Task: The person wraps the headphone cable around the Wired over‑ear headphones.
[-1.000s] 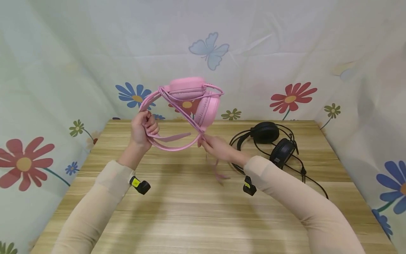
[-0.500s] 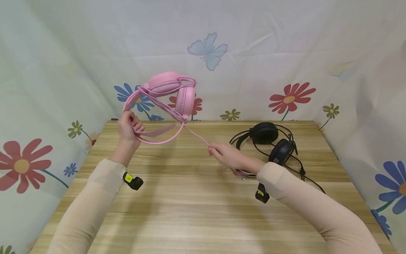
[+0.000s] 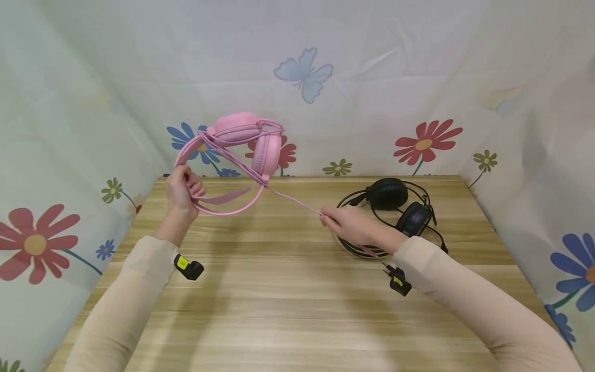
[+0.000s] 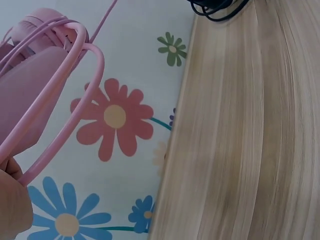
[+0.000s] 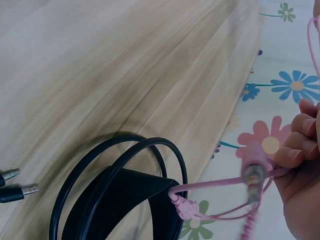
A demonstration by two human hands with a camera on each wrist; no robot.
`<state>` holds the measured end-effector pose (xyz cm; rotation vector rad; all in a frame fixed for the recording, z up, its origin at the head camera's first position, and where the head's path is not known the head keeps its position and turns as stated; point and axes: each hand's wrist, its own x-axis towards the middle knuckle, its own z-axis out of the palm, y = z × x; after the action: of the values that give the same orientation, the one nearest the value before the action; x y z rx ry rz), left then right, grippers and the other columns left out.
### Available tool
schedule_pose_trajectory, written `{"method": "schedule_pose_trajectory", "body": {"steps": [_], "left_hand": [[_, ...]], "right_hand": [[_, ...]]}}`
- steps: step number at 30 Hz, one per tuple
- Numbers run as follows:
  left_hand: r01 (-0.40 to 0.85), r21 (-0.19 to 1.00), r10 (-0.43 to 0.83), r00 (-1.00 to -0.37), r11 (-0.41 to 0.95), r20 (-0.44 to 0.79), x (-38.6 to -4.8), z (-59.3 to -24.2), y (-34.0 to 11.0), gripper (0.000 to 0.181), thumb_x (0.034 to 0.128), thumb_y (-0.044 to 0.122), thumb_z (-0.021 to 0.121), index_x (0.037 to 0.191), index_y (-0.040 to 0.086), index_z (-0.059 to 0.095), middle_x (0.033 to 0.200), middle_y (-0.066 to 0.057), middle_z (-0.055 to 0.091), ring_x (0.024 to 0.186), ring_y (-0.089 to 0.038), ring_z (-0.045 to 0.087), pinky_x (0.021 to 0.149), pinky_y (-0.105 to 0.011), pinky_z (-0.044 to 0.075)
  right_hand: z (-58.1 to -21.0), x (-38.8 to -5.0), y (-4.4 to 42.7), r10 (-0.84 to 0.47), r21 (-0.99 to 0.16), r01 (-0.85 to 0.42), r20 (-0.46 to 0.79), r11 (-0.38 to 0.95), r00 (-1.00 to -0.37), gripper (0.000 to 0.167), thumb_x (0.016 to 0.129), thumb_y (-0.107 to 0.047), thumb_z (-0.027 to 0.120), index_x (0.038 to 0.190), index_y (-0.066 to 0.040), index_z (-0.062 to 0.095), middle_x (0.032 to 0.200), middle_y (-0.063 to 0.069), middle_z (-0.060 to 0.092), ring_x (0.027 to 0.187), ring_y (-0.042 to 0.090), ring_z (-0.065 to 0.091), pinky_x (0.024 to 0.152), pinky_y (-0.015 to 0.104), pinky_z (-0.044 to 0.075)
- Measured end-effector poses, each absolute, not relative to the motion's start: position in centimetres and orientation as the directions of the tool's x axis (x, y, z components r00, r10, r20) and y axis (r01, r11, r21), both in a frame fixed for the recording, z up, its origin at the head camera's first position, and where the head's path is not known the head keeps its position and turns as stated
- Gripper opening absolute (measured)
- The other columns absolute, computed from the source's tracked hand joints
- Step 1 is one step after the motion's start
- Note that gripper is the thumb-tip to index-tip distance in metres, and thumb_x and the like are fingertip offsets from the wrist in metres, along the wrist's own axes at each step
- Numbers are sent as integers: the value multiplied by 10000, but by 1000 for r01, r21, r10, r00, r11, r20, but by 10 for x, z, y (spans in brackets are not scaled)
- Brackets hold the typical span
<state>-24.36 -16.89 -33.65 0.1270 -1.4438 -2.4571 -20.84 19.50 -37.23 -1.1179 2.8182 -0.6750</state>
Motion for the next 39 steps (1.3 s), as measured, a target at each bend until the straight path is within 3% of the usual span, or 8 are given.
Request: {"method": "schedule_pose_trajectory", "body": {"steps": [5,9,14,18,24,33,39], "left_hand": [[199,892,-361,-932,-406,44,-245,-344,-180,281,889,106,424,615,125,368,455,55,297,346,-54,272,341,-172,241],[192,909,-391,-920,-369,36,-245,-351,-184,263,883,92,435,627,105,377,456,42,314,345,-58,281,337,-174,247],[160,954,-395,-917,-252,50,-243,-353,-179,213,878,106,475,675,99,410,466,34,365,352,-63,314,346,-170,284],[102,988,-389,-920,-115,49,-240,-352,-170,170,875,137,498,720,105,434,474,49,392,355,-56,342,357,-163,323],[39,993,-393,-916,110,79,-237,-349,-159,176,849,175,517,701,108,448,462,63,385,342,-48,377,349,-170,345],[-28,973,-341,-938,231,54,-235,-345,-147,156,851,230,536,776,94,523,494,52,409,367,-59,404,365,-188,364],[-50,956,-311,-949,289,45,-235,-344,-139,203,838,259,545,779,66,527,510,46,412,375,-70,408,366,-190,365]], "right_hand": [[-370,-202,208,-686,-326,-697,168,639,-708,98,950,-187,482,860,-162,515,594,-111,389,479,22,361,482,197,322],[-365,-199,216,-718,-173,-752,226,636,-659,126,948,-225,487,847,-152,509,564,-119,363,461,22,316,464,192,281],[-351,-200,216,-794,46,-844,371,534,-482,313,988,-366,320,818,-166,490,577,-112,438,454,30,330,439,187,228],[-334,-204,211,-840,177,-878,424,444,-339,371,996,-357,265,809,-152,510,611,-81,484,482,52,378,435,195,238],[-306,-208,199,-891,310,-882,398,355,-219,221,945,-241,479,759,-120,471,577,-56,406,477,75,326,441,214,189],[-260,-212,178,-931,462,-857,362,227,-52,331,1017,-231,254,785,-91,444,607,-18,393,501,131,355,436,231,149],[-243,-213,164,-957,534,-825,287,184,-28,124,949,-108,429,833,-87,466,631,6,450,522,166,440,416,240,256]]}}
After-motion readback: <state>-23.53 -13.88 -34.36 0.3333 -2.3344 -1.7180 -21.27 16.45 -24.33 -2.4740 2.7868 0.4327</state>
